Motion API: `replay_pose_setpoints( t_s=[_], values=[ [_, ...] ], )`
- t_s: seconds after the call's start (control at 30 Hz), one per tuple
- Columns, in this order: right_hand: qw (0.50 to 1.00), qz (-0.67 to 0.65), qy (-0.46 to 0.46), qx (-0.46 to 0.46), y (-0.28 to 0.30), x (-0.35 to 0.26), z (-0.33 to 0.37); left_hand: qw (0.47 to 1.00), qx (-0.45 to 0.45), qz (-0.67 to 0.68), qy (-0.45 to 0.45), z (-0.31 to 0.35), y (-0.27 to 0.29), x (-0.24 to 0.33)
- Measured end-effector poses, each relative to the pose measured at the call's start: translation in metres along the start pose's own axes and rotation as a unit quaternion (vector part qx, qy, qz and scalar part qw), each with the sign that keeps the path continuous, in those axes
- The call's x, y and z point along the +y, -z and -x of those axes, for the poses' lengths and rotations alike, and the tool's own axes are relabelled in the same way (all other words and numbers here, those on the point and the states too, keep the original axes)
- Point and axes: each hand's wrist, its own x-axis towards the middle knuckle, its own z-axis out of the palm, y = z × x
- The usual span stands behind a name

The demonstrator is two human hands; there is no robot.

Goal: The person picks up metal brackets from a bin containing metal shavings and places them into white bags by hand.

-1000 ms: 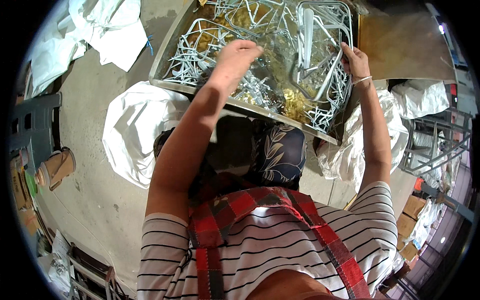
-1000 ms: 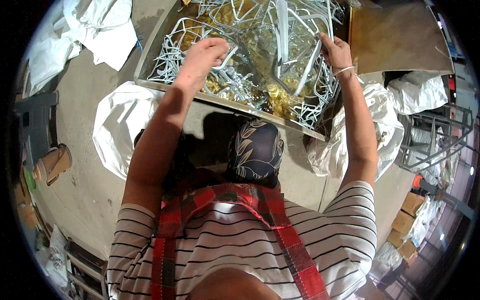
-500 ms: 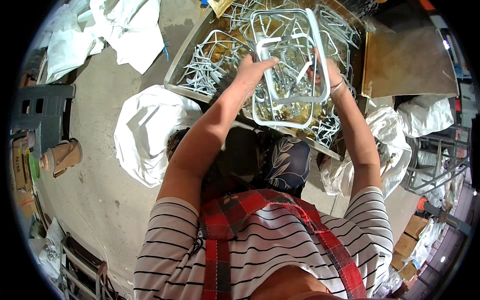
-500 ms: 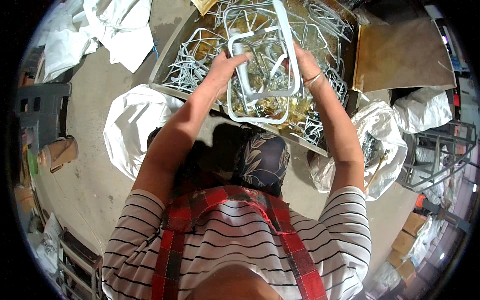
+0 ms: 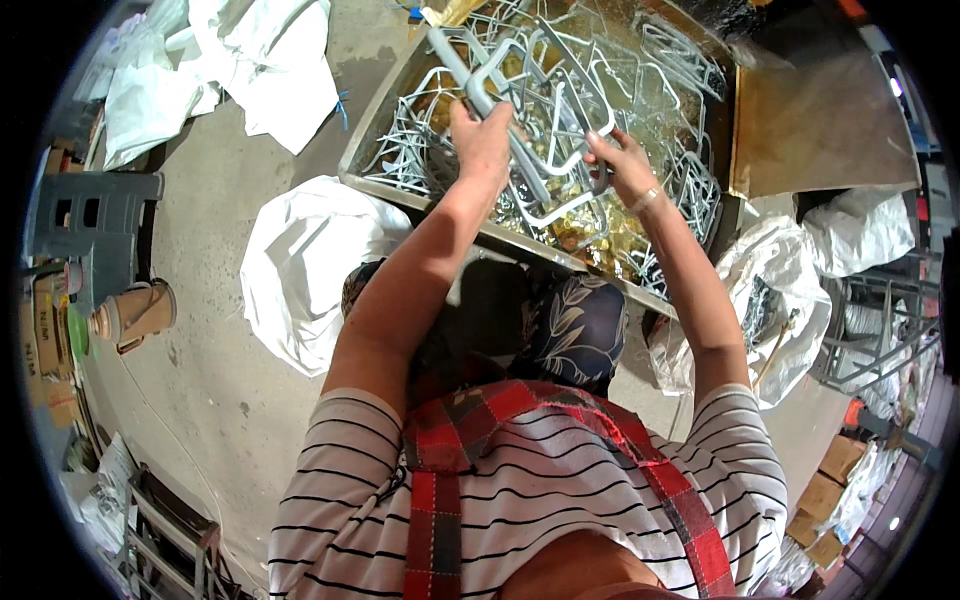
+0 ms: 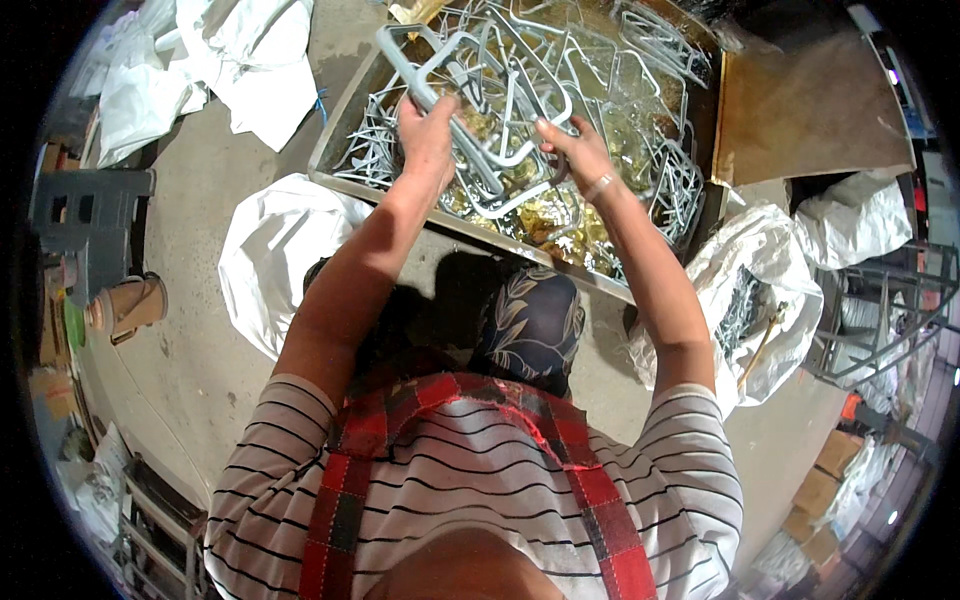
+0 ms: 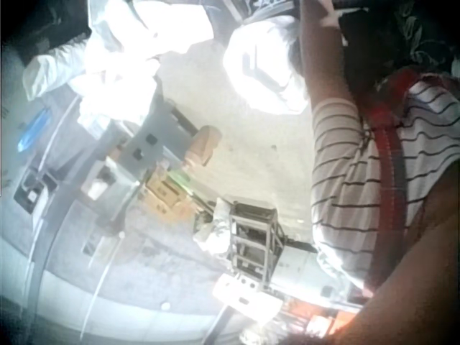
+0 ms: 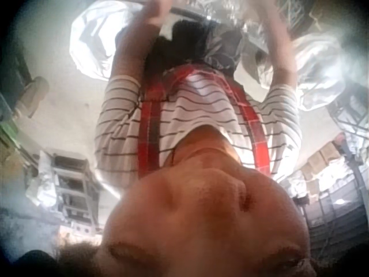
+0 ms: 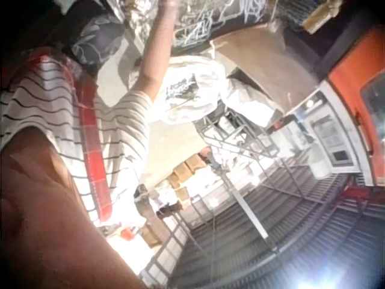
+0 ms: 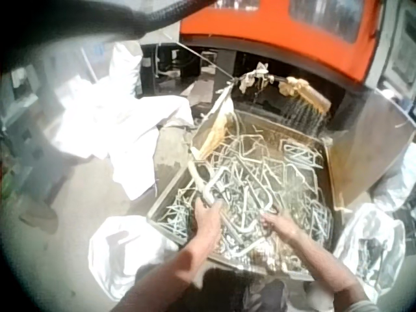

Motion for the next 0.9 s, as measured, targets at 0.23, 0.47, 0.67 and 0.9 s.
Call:
replay_pose_setpoints(
  t_s=[0.23, 0.47, 0.67, 0.9],
  values=[
    [0.988, -0.077, -0.131, 0.011, -0.004, 0.006, -0.009, 0.990, -0.133, 0.035, 0.030, -0.009, 0.007, 0.015],
    [0.995, 0.015, -0.092, -0.029, 0.033, 0.015, -0.024, 0.974, -0.146, 0.106, 0.139, -0.030, 0.025, 0.025],
    [0.960, 0.268, 0.010, 0.087, 0.087, 0.020, -0.027, 0.978, -0.122, 0.129, 0.114, -0.043, 0.025, 0.040],
    [0.678, 0.676, 0.226, 0.177, 0.183, -0.004, 0.001, 0.993, 0.013, 0.002, -0.114, -0.053, 0.041, 0.076]
  ],
)
